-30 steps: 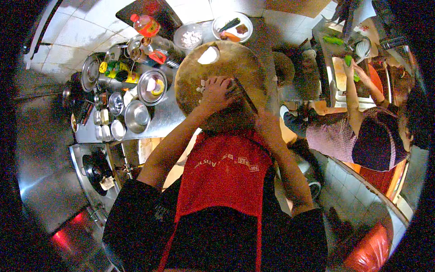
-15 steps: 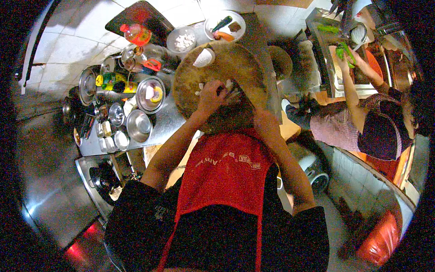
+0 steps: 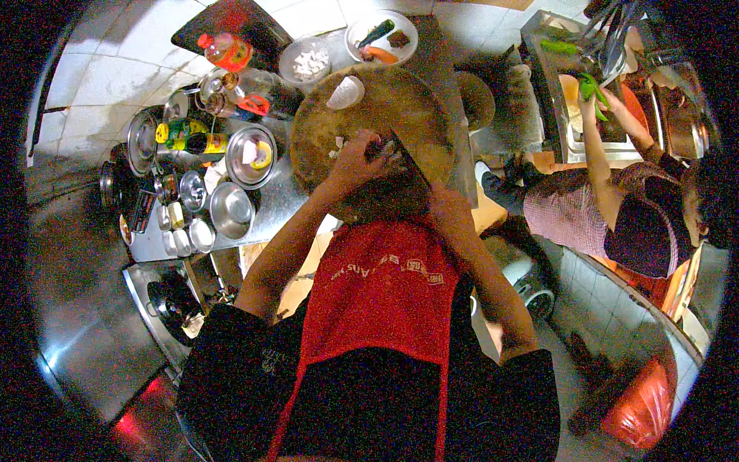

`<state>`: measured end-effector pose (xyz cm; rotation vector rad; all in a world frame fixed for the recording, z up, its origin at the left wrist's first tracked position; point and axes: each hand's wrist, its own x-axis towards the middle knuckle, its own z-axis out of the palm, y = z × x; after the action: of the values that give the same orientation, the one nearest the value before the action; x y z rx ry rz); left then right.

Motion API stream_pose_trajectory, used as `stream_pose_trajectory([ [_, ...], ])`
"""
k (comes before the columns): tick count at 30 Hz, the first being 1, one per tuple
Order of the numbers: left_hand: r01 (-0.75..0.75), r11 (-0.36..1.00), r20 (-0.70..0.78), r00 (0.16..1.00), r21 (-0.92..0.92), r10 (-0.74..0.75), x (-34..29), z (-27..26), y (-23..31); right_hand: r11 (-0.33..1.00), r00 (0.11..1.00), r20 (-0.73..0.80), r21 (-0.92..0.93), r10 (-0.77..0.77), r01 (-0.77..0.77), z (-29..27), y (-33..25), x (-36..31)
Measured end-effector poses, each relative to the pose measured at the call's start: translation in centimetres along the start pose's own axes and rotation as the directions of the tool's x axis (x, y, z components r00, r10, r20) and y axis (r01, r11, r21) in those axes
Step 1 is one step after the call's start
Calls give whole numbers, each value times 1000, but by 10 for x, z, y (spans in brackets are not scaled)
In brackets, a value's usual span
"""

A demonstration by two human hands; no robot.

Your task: The person slices a white root vegetable into thin strips and then dices them on a wooden cutting board. They then slice a green bell pepper into strips. The chopped vegetables are placed into a small metal bowl.

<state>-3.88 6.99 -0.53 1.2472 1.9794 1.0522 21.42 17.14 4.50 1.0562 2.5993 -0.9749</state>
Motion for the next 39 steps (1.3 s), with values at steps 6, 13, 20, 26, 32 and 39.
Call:
stream_pose_trajectory([
  [6, -232, 959, -77, 966, 163, 247, -14, 3, 3, 999, 998, -49, 12, 51, -50, 3, -1, -5],
  [13, -268, 908, -94, 945, 323, 313, -15, 30, -1, 999, 999, 5, 21, 44, -44, 4, -8, -3],
  [20, -168, 970, -218, 954, 173, 205, -20, 36, 7, 998, 998, -60, 50, -24, 27, -3, -12, -3],
  [26, -235, 935, -112, 956, 266, 272, -21, 22, 7, 1000, 1000, -24, -16, 18, -18, -26, -26, -6],
  [32, -235, 933, 32, 971, 273, 235, -16, 25, -2, 993, 991, 118, -99, -56, 68, -46, -39, -12],
  [39, -282, 934, 20, 959, 221, 284, -17, 24, -8, 972, 978, -11, 109, -209, 209, -11, -15, 15],
])
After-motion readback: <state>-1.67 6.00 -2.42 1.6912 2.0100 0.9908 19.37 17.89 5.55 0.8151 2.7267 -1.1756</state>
